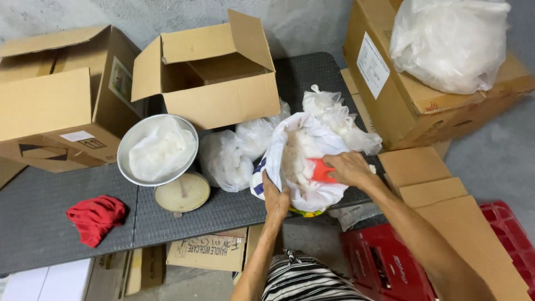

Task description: Weighing portions of white powder from a large bag into small plastic bags using a mechanical scale and a red scoop.

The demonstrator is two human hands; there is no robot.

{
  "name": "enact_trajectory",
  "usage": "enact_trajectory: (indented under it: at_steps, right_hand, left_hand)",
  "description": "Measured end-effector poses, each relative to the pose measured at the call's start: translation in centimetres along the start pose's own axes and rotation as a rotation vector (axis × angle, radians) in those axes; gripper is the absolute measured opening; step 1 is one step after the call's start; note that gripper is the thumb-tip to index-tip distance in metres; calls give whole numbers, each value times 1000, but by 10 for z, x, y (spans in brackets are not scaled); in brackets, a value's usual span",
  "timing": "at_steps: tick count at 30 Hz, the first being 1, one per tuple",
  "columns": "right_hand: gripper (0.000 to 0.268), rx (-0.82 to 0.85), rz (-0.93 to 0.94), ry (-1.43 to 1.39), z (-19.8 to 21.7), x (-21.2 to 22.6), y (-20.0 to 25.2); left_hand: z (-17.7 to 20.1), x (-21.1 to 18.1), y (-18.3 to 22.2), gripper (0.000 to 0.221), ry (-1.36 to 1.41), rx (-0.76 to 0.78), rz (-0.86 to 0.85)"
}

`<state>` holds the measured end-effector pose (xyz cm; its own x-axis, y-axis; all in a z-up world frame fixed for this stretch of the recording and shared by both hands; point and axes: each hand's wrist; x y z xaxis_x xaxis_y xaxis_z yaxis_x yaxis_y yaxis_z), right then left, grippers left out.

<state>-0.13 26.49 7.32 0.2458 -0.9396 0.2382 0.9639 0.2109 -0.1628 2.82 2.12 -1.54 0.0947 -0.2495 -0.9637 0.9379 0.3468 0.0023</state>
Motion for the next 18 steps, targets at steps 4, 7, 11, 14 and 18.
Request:
enact_trajectory:
  at_steps: [4,7,11,14,18]
  right_hand:
    - [30,-63,43,9,-4,16,0]
    - [26,0,24,30,3,29,5]
    - [31,-65,32,-67,1,37,5]
    - [35,-80,-17,-82,-17,47,0]
    - [39,-111,-23,-80,-55,55,-22]
  left_hand:
    - [-2,0,0,96,12,-23,-15]
    - [0,0,7,94,-12,-42,-7]
    - [9,-21,10,95,-46,13,82]
    - [12,-35,17,95,-117,42,175]
    - [-4,16,6,93,-80,6,25]
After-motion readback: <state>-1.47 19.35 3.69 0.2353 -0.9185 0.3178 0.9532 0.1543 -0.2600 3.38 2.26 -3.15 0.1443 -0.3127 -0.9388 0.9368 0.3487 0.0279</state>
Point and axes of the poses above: each hand's wrist, its own y-axis away from the middle knuckle, its own z-axis out of the back of the hand, x = y × z, and after that the axes turned 15 degrees about -x, right-handed
